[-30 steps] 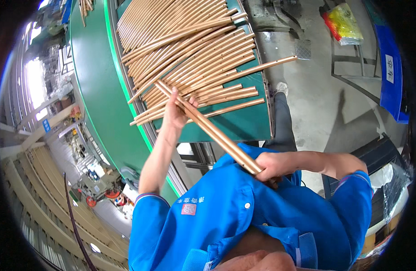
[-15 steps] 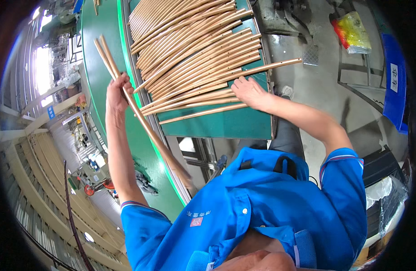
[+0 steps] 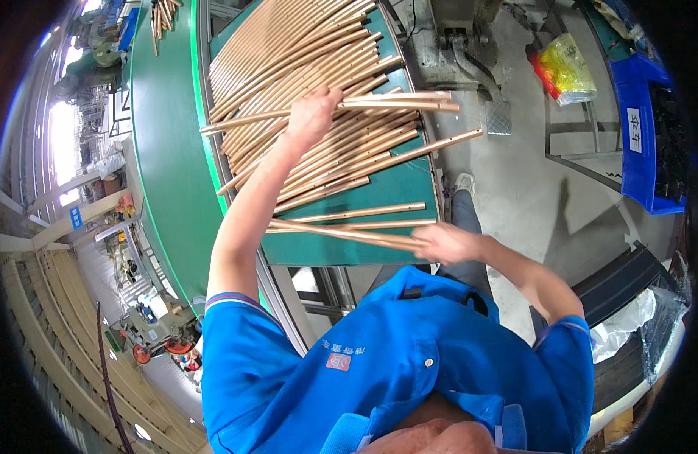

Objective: The person repeatedly picks up bamboo poles from a green workbench and attaches black plastic fittings to their ends. They then place the assembled poles into a blue bin and periodically gather bundles of poles to move them to a nearby rack.

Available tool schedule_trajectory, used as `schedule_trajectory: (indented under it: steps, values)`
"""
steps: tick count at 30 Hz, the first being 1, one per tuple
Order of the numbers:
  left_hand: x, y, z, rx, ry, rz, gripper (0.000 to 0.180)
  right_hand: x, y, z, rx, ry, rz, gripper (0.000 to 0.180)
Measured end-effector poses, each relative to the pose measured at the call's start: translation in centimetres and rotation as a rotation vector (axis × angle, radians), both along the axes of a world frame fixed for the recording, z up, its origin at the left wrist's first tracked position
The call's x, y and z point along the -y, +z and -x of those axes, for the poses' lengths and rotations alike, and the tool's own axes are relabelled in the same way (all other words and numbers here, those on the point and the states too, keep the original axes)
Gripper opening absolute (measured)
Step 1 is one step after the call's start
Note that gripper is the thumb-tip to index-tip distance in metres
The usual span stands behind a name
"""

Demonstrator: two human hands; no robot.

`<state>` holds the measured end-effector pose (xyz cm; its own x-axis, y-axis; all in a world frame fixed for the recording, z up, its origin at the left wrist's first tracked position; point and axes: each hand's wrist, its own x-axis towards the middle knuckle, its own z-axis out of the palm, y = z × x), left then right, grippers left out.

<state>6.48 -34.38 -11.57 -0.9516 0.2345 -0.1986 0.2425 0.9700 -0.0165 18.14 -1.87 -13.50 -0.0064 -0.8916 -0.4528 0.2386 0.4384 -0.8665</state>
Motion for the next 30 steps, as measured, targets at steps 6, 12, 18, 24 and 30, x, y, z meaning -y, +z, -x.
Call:
schedule_trajectory:
  steps: [6, 12, 18, 24, 30]
  values:
    - [3.2, -5.6, 0.3, -0.020, 0.091, 0.050, 0.013, -12.3, 8.6, -0.7, 0.134, -0.104, -0.299, 0.018]
    - [5.2, -3.4, -1.1, -0.178, 0.170, 0.046, 0.055, -18.5, 13.3, -5.4, 0.339, -0.580, -0.395, 0.022]
    - [12.4, 10.5, -7.5, -0.826, 0.643, -0.446, 0.049, -13.2, 14.4, -7.2, 0.336, -0.633, -0.244, 0.029]
    - [10.8, 9.1, -19.5, -0.561, 1.378, -1.823, 0.041, 0.8, 9.0, -7.3, 0.080, -0.451, -0.078, 0.041]
    - [11.5, 6.4, -15.8, -0.325, 1.372, -1.771, 0.013, 12.5, 3.2, -10.9, -0.588, -0.201, 0.103, 0.072]
